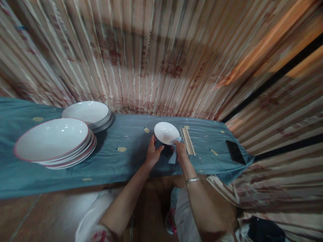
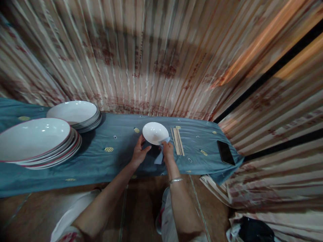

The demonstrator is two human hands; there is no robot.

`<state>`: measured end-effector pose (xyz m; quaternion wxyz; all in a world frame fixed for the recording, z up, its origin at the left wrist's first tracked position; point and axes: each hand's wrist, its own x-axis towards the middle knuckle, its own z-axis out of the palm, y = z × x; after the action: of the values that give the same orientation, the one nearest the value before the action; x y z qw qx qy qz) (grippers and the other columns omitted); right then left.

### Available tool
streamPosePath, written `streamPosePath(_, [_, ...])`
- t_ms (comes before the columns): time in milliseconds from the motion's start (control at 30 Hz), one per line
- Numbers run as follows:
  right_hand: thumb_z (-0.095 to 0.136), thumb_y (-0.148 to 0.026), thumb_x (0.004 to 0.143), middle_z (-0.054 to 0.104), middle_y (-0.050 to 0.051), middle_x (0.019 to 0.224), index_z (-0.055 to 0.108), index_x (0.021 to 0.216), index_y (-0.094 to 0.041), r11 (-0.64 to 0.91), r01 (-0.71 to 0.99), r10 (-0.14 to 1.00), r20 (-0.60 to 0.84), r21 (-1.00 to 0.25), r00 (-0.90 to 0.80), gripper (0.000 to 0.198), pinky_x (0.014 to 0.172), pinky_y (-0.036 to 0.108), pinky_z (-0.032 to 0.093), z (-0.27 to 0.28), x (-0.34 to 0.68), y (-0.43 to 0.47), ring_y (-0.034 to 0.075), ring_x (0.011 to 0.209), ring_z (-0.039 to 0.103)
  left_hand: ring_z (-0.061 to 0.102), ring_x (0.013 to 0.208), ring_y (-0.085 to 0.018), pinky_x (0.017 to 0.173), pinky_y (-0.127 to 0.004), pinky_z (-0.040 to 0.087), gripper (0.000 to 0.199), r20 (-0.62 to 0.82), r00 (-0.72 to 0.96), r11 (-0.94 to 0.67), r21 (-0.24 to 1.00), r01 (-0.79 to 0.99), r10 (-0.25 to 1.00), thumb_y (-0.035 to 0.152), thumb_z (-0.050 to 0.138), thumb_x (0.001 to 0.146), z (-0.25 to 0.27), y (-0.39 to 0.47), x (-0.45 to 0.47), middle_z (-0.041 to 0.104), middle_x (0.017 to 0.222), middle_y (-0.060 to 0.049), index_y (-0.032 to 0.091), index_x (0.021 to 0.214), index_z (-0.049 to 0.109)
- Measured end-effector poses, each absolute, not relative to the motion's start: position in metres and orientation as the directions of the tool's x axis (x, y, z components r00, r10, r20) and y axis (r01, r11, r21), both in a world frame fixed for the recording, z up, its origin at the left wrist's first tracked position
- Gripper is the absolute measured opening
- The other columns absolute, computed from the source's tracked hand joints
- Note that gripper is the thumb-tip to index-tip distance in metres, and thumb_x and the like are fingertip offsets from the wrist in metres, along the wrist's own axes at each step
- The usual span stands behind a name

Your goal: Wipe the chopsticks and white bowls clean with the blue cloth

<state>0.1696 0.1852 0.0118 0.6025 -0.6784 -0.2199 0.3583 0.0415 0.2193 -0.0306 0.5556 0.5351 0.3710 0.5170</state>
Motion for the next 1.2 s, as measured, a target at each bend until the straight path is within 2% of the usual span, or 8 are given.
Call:
streamPosePath(233, [0.06,-0.02,0.067,0.051,-0.006,0.04,0.054,0.063,-0.018,-0.126,-0.202,0.666,-0.234,-0.971,0.709,0.007,0.035,0.019,0.036,0.019,0.188,0.225,0.008,0.036,0.045,0.045,0.125,-0.027,0.104,-0.043,0.036,0.086,-0.026,0.266,0.087,0.972,-0.219,0.964,0.008,0.064,0.065,-0.02,0.236,0.07,0.039,0.146,-0.008,0.023,0.142,0.03])
streamPosePath(333, [0.057,-0.016,0.068,0.054,-0.006,0.041,0.057,0.067,-0.017,-0.111,-0.212,0.657,-0.231,-0.971,0.718,0.001,0.035,0.017,0.038,0.018,0.199,0.239,0.009,0.038,0.047,0.047,0.124,-0.028,0.104,-0.041,0.037,0.086,-0.036,0.291,0.118,0.956,-0.269,0.956,0.006,0.063,0.063,-0.017,0.247,0.084,0.035,0.148,-0.007,0.023,0.142,0.032])
streamPosePath(600, [0.052,-0.013,0.073,0.059,-0.002,0.042,0.059,0.069,-0.015,-0.119,-0.235,0.687,-0.251,-0.965,0.682,0.008,0.032,0.017,0.036,0.017,0.221,0.252,0.01,0.035,0.05,0.046,0.125,-0.028,0.104,-0.042,0.038,0.093,-0.058,0.337,0.178,0.925,-0.336,0.94,0.004,0.063,0.061,-0.021,0.255,0.107,0.029,0.152,-0.004,0.029,0.144,0.028])
streamPosePath(767, [0.053,-0.012,0.073,0.063,-0.001,0.049,0.059,0.073,-0.016,-0.099,-0.248,0.705,-0.244,-0.964,0.666,0.008,0.037,0.018,0.044,0.016,0.228,0.259,0.012,0.044,0.057,0.046,0.125,-0.029,0.103,-0.042,0.038,0.096,-0.061,0.355,0.184,0.928,-0.323,0.933,0.004,0.064,0.06,-0.019,0.261,0.111,0.028,0.152,-0.005,0.028,0.145,0.027])
streamPosePath(933, [0.056,-0.022,0.076,0.063,-0.001,0.049,0.059,0.074,-0.017,-0.104,-0.262,0.718,-0.255,-0.959,0.648,0.006,0.036,0.018,0.041,0.013,0.229,0.254,0.011,0.04,0.055,0.049,0.123,-0.029,0.103,-0.041,0.039,0.095,-0.079,0.349,0.189,0.937,-0.293,0.934,0.003,0.062,0.059,-0.013,0.26,0.11,0.027,0.153,-0.008,0.025,0.145,0.027])
streamPosePath(1067, [0.052,-0.043,0.081,0.064,0.001,0.051,0.062,0.077,-0.016,-0.136,-0.292,0.737,-0.294,-0.947,0.609,0.029,0.036,0.021,0.04,0.008,0.22,0.234,0.013,0.04,0.055,0.05,0.122,-0.029,0.1,-0.042,0.041,0.09,-0.147,0.324,0.248,0.922,-0.297,0.935,0.007,0.066,0.06,-0.012,0.247,0.098,0.032,0.15,-0.009,0.025,0.142,0.034])
streamPosePath(1133, [0.047,-0.052,0.082,0.066,0.002,0.056,0.063,0.083,-0.017,-0.109,-0.307,0.774,-0.275,-0.945,0.57,0.039,0.044,0.024,0.045,0.005,0.21,0.222,0.015,0.049,0.06,0.054,0.117,-0.028,0.098,-0.041,0.043,0.079,-0.17,0.314,0.275,0.903,-0.331,0.934,0.012,0.07,0.061,-0.01,0.235,0.087,0.041,0.145,-0.01,0.023,0.135,0.045])
streamPosePath(1200, [0.044,-0.056,0.082,0.068,0.003,0.061,0.062,0.087,-0.017,-0.053,-0.293,0.825,-0.208,-0.955,0.525,0.044,0.051,0.027,0.049,0.005,0.194,0.211,0.018,0.059,0.064,0.059,0.11,-0.026,0.095,-0.038,0.044,0.06,-0.164,0.325,0.284,0.884,-0.371,0.932,0.021,0.074,0.062,-0.007,0.222,0.074,0.058,0.129,-0.011,0.019,0.12,0.059])
